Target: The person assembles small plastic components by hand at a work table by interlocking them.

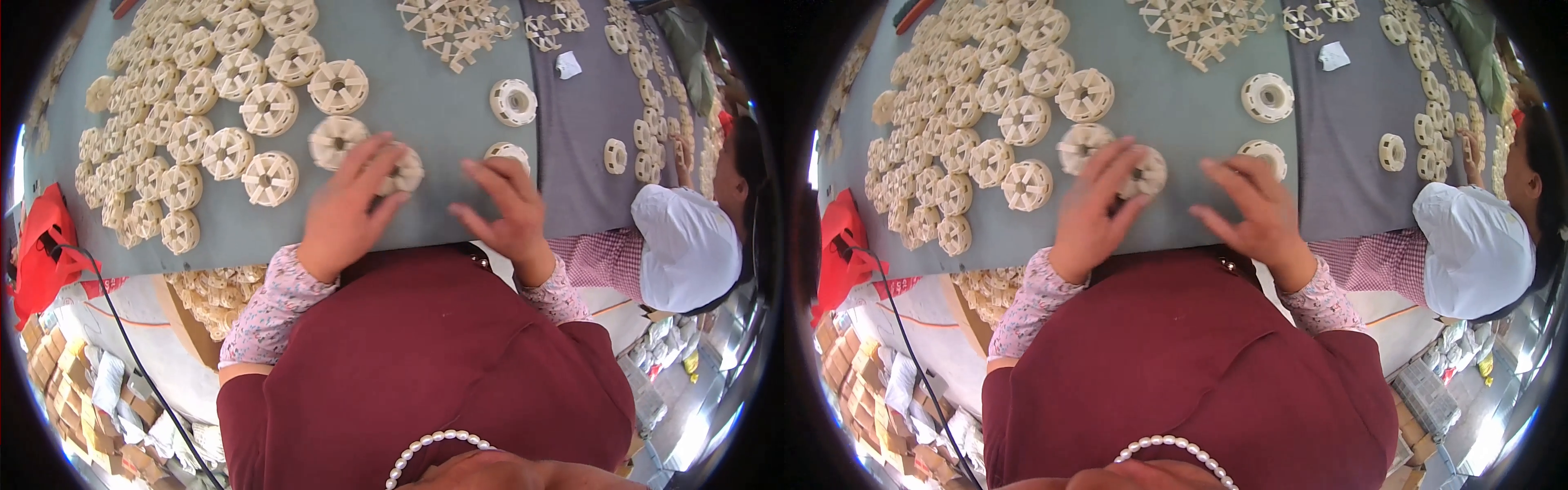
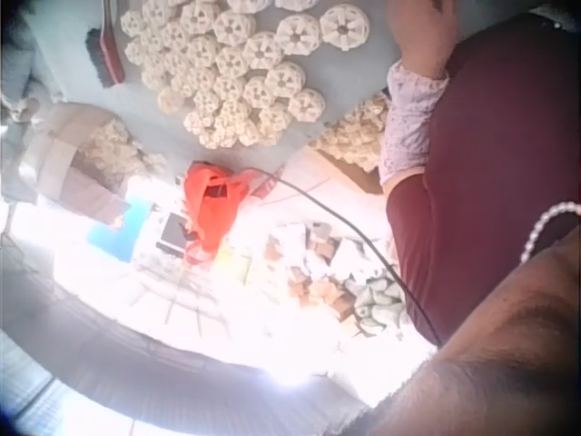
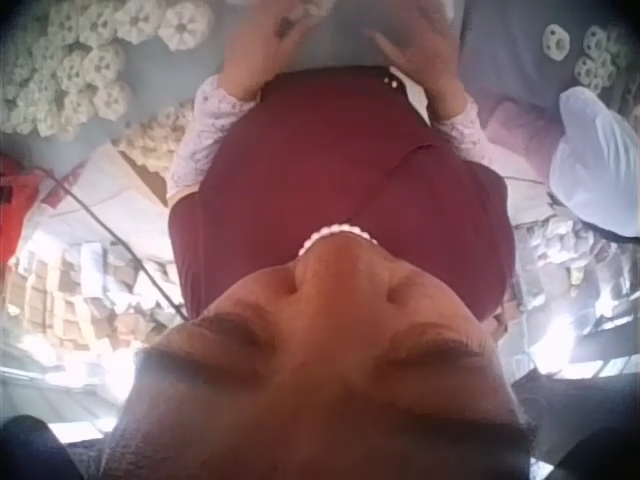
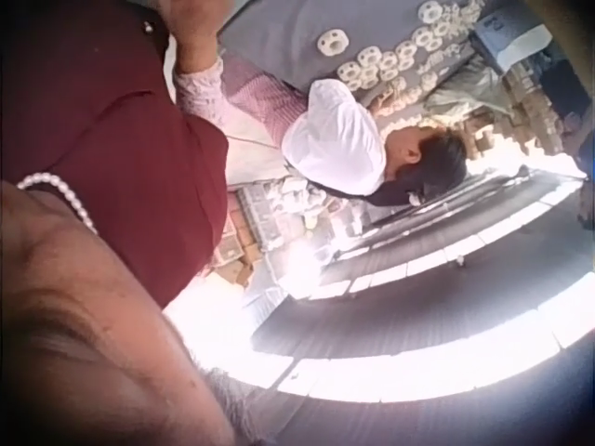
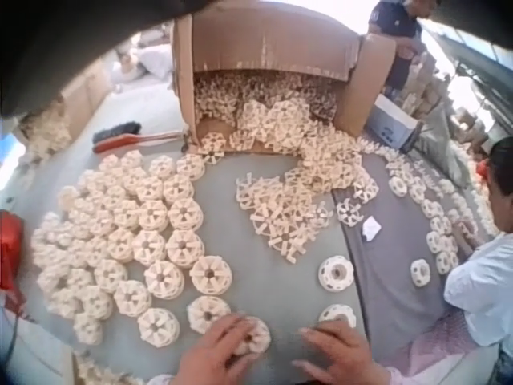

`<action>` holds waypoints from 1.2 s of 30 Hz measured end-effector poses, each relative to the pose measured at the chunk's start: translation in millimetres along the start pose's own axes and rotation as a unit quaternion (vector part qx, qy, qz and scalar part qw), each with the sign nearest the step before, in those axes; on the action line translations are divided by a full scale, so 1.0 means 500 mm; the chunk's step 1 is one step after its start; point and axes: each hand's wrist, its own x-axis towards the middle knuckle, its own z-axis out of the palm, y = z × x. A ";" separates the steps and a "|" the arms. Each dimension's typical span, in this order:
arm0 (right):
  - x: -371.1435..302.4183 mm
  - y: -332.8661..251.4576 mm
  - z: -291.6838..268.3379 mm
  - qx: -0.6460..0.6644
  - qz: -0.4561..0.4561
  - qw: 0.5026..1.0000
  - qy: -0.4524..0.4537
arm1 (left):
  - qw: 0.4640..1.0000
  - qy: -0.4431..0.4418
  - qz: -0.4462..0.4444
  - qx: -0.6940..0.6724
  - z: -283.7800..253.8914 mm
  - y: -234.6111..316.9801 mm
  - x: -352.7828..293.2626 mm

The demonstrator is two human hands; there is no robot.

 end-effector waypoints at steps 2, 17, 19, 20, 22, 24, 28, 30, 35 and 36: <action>-0.010 0.019 -0.029 -0.126 0.035 0.987 0.097 | 0.996 0.076 -0.027 0.040 -0.024 -0.022 -0.002; 0.277 0.115 -0.022 -0.127 -0.052 0.984 0.111 | 0.992 -0.035 0.098 0.075 0.057 0.031 0.035; 0.275 0.148 -0.055 -0.007 0.086 0.995 0.056 | 0.991 -0.044 0.105 0.075 0.067 0.020 0.035; 0.265 0.178 -0.070 -0.010 0.083 0.995 0.056 | 0.991 -0.041 0.106 0.073 0.066 0.017 0.037; 0.219 0.259 -0.101 0.118 0.135 0.977 0.119 | 0.995 -0.028 0.095 0.027 0.065 0.014 0.036; 0.189 0.306 -0.123 0.140 0.188 0.965 0.119 | 0.995 -0.025 0.092 0.026 0.059 0.015 0.038; 0.186 0.310 -0.144 -0.132 0.048 0.976 0.164 | 0.995 -0.019 0.090 0.034 0.057 0.014 0.041; 0.209 0.240 -0.136 -0.142 0.047 0.976 0.156 | 0.995 -0.017 0.090 0.040 0.057 0.013 0.042; 0.267 0.188 -0.075 -0.188 -0.033 0.977 0.092 | 0.994 -0.018 0.094 0.047 0.059 0.016 0.042; 0.272 0.216 -0.072 -0.179 0.006 0.982 0.059 | 0.994 -0.006 0.106 0.036 0.058 0.018 0.043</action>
